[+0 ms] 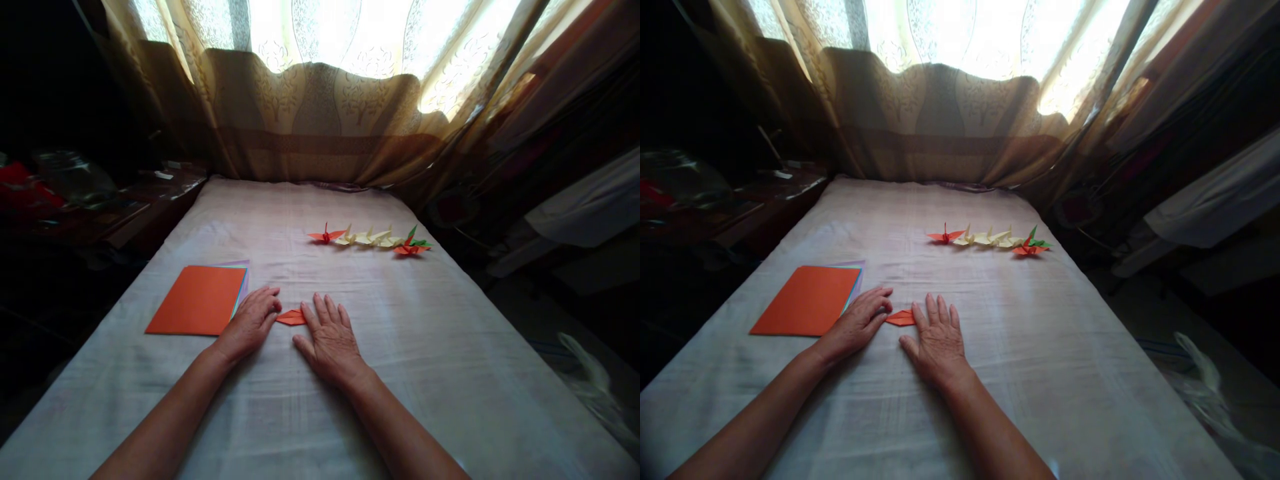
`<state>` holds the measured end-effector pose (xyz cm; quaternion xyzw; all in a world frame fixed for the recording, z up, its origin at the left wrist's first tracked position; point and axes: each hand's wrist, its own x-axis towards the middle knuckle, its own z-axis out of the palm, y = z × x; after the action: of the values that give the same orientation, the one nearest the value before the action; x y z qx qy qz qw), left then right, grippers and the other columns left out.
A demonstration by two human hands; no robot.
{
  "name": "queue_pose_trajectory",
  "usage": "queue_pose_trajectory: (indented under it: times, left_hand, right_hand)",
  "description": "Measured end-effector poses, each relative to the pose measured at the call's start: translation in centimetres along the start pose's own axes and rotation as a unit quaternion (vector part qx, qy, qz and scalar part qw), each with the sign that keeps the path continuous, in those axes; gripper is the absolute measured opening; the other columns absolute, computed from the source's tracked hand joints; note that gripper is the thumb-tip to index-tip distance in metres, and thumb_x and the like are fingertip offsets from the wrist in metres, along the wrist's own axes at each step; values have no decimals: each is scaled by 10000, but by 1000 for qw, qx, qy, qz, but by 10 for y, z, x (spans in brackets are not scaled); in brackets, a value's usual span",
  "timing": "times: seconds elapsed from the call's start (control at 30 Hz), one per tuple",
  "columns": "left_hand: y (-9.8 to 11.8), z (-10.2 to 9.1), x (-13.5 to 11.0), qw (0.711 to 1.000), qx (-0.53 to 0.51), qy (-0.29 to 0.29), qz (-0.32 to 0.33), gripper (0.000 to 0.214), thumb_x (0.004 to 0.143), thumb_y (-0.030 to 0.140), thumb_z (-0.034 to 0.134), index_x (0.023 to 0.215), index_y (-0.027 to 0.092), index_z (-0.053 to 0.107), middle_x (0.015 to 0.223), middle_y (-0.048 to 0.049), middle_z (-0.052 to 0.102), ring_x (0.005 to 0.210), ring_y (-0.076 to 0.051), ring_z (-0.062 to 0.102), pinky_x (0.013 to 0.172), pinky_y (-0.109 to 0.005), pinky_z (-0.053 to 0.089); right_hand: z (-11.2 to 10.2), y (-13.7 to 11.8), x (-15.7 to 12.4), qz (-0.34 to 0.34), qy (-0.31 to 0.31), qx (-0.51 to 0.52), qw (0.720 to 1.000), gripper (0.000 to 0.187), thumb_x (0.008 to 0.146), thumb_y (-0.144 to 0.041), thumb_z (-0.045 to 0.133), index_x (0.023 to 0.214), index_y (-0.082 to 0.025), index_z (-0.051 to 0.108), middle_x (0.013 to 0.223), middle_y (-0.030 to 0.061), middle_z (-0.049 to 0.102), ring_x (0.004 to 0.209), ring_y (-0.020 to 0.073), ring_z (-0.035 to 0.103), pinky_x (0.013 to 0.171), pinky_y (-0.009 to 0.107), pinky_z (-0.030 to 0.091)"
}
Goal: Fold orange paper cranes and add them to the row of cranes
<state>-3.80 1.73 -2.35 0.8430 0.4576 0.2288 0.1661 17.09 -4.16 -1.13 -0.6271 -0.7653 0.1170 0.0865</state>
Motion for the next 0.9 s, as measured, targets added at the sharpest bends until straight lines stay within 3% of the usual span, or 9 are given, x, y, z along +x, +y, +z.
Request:
queue_pose_trajectory:
  times: [0.17,0.3,0.5,0.63,0.77,0.9]
  left_hand:
    - [23,-8,-7,997,15,54,43,155,902,232,533,1027,202,621,1184,-88,653,1146,-238,567,1020,-442,431]
    - [39,-7,-3,996,38,-15,81,186,853,230,652,1039,239,655,1078,-38,694,1046,-227,599,964,-404,438]
    - [34,-7,9,992,70,-26,101,109,885,299,632,960,236,679,944,-33,692,920,-213,611,854,-363,450]
    - [32,-5,11,988,86,-10,125,171,947,325,536,950,223,675,912,-40,686,879,-207,606,838,-355,450]
    - [31,-5,11,988,83,-12,127,205,957,340,510,943,218,674,921,-45,687,882,-201,607,850,-350,451]
    - [31,-10,9,990,62,-32,121,182,906,371,591,986,225,664,969,-47,692,927,-216,609,870,-360,453]
  right_hand:
    - [3,1,-1,-2,11,3,1000,670,896,-610,494,1466,-270,399,1571,131,246,1449,341,200,1149,536,148]
    - [3,2,-1,-11,27,13,999,642,909,-599,476,1450,-257,430,1557,152,279,1443,348,216,1143,546,164]
    - [3,7,-3,-26,76,35,996,569,903,-435,568,1428,-245,459,1535,156,332,1427,325,271,1134,528,214]
    - [4,14,-1,-39,111,54,992,414,883,-279,597,1296,-259,595,1487,134,419,1390,296,342,1110,495,279]
    - [0,17,6,-52,123,53,990,316,878,-284,623,1191,-263,664,1422,125,500,1334,280,419,1078,460,326]
    - [-5,17,11,-66,125,42,989,231,914,-299,589,1120,-279,692,1366,85,561,1311,274,445,1056,448,340]
